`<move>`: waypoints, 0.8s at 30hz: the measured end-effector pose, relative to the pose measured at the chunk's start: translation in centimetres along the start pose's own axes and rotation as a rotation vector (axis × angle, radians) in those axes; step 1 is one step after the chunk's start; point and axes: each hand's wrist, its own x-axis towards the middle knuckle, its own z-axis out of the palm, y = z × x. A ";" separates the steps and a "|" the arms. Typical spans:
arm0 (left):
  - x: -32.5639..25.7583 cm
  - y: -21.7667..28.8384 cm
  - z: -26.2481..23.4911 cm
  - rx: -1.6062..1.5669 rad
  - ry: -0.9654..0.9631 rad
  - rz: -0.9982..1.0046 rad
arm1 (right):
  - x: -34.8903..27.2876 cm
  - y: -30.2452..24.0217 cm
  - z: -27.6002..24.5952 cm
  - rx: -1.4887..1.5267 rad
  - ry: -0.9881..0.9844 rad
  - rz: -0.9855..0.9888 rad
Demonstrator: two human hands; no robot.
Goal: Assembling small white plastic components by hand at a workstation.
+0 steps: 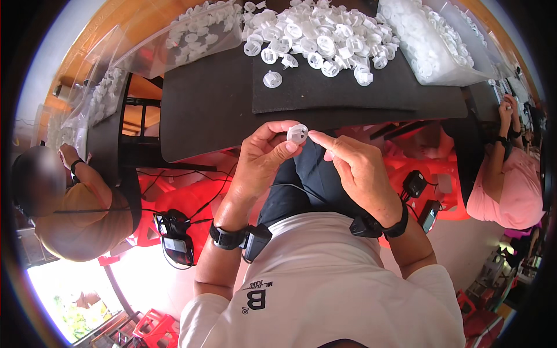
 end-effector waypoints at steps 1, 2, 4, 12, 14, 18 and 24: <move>0.0 0.0 0.0 0.024 -0.011 0.008 | 0.0 -0.1 -0.1 0.015 -0.012 0.013; 0.0 0.0 0.0 0.024 -0.011 0.008 | 0.1 -0.2 -0.1 0.029 -0.023 0.026; 0.0 -0.1 -0.1 0.036 -0.016 0.029 | 0.0 -0.2 -0.2 0.050 -0.045 0.038; -0.2 -0.2 -0.1 0.038 -0.021 0.032 | -0.2 -0.2 -0.2 0.156 -0.069 0.069; -0.2 -0.1 0.0 0.034 -0.019 0.023 | -0.2 -0.4 -0.3 0.161 -0.078 0.101; -0.3 -0.1 0.2 0.032 -0.016 0.018 | -0.2 -0.4 -0.3 0.162 -0.068 0.094; -0.3 -0.2 0.2 0.036 -0.014 0.030 | -0.1 -0.5 -0.4 0.157 -0.080 0.084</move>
